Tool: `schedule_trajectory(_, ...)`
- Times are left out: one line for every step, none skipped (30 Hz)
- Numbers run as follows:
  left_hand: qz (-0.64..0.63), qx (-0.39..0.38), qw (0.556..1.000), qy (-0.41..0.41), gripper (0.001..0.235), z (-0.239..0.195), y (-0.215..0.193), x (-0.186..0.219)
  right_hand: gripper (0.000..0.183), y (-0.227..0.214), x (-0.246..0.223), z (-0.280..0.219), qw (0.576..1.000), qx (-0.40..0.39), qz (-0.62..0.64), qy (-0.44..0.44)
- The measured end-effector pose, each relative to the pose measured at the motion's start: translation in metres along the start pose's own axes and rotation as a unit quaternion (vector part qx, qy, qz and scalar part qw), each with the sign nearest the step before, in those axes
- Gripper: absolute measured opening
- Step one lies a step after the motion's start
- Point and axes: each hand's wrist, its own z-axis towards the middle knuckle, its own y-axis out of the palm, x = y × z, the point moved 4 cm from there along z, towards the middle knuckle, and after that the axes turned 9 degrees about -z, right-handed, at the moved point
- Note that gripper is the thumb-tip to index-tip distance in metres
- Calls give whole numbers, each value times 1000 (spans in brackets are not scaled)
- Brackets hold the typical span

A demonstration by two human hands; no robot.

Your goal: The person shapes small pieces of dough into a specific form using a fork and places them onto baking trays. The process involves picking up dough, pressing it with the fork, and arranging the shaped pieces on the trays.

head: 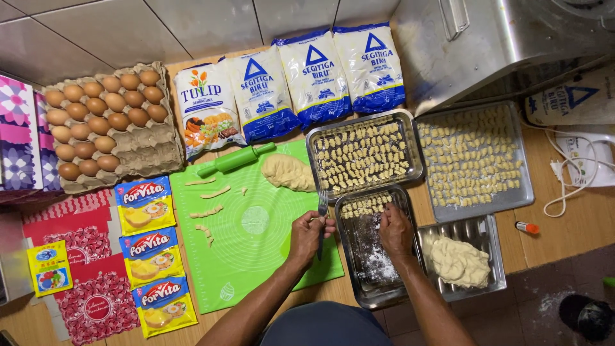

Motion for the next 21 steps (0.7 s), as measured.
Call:
schedule_trajectory(0,0,1000,0,17,2,-1,-2,28,-1,0,0,1000,0,0,0)
schedule_trajectory(-3,0,1000,-2,17,3,-2,-5,31,-3,0,1,1000,-1,2,0)
schedule_trajectory(-6,0,1000,-2,17,6,-3,-7,34,-4,-1,2,1000,0,5,-1)
schedule_trajectory(-6,-1,1000,-2,17,4,-2,-5,34,-6,-1,0,1000,0,5,-2)
schedule_trajectory(-8,-2,1000,-2,17,2,-1,-3,37,-7,-1,0,1000,-7,-2,8)
schedule_trajectory(-9,-4,1000,-1,17,1,-1,-1,40,-8,-2,0,1000,-14,-9,18)
schedule_trajectory(-11,-3,1000,-1,17,0,-1,0,40,-15,-8,1,1000,-15,-9,16)
schedule_trajectory(-12,-2,1000,0,16,0,-1,0,40,-22,-14,3,999,-18,-7,25)
schedule_trajectory(-13,0,1000,1,16,1,-1,0,40,-28,-20,5,999,-20,-5,34)
schedule_trajectory(-16,1,1000,3,16,0,-2,2,40,-30,-22,6,999,-21,-5,31)
schedule_trajectory(-22,1,1000,3,16,0,-2,3,40,-32,-23,8,1000,-6,-13,25)
schedule_trajectory(-29,1,1000,4,15,-1,-3,4,40,-35,-25,9,1000,8,-21,18)
schedule_trajectory(-31,2,1000,5,15,0,-4,3,40,-33,-28,12,1000,8,-21,15)
schedule_trajectory(-31,2,999,7,15,1,-6,3,38,-33,-31,15,1000,27,-13,9)
schedule_trajectory(-32,2,999,9,16,3,-8,3,36,-32,-35,19,999,46,-4,2)
schedule_trajectory(-34,3,999,11,16,3,-9,5,36,-39,-49,25,999,46,-4,-1)
schedule_trajectory(-35,7,999,14,16,3,-10,7,34,-45,-63,31,999,36,15,-13)
schedule_trajectory(-35,10,999,17,17,4,-13,9,32,-51,-79,37,999,26,35,-25)
schedule_trajectory(-39,13,999,21,17,6,-19,9,32,-50,-97,44,999,25,35,-30)
schedule_trajectory(-46,16,999,24,16,8,-24,10,29,-48,-116,50,997,17,49,-53)
schedule_trajectory(-53,20,998,27,16,10,-30,11,27,-46,-136,56,995,8,64,-76)
